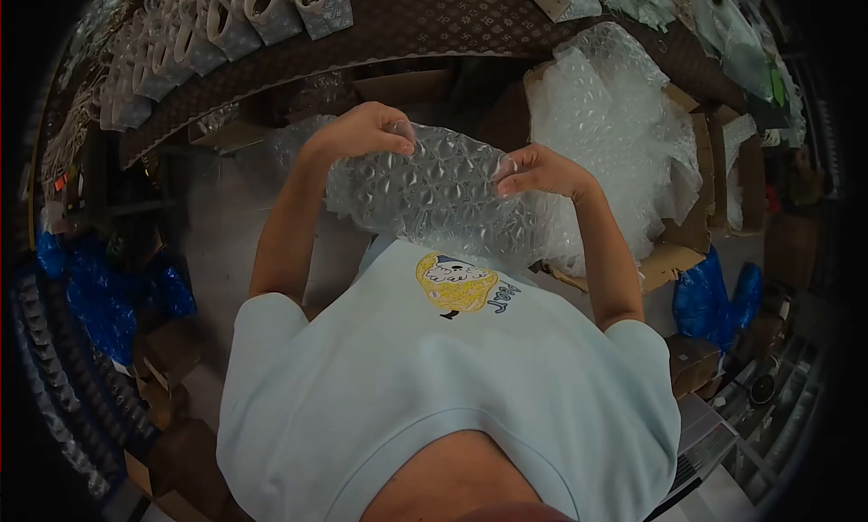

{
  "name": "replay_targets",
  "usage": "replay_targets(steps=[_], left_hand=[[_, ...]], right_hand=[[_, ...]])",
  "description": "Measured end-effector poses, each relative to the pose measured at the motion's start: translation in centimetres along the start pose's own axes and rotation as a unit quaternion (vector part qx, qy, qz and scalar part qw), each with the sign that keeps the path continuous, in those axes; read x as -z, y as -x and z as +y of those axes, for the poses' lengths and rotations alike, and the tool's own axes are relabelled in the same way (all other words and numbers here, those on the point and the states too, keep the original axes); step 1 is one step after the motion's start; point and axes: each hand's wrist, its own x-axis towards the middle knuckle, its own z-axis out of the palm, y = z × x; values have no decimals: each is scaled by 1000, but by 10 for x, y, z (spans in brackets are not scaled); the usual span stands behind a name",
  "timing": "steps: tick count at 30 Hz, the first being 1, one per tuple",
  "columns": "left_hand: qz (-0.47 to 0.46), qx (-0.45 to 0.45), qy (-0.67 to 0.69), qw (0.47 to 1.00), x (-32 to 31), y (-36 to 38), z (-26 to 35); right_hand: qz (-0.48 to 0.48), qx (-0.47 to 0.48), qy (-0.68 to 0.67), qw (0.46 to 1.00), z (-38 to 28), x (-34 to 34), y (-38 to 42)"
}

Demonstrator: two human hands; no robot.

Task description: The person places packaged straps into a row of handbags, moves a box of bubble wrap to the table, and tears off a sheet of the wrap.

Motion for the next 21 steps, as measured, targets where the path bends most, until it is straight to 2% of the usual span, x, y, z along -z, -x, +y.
replay_targets(steps=[3,11,13,17,19,21], left_hand=[[7,-3,10,1000,4,2,-13],[-18,13,8,1000,11,2,-23],[-24,32,-46,998,16,2,-28],[-56,53,-57,995,31,22,-69],[-183,137,26,973,33,31,-101],[-174,143,61,972,16,39,-122]], right_hand=[[-12,-31,-45,998,4,2,0],[20,-56,-9,998,8,-5,6],[34,-63,-8,997,9,-4,10],[179,-111,74,975,6,17,42],[239,-118,97,959,19,40,66],[289,-105,42,951,30,57,90]])
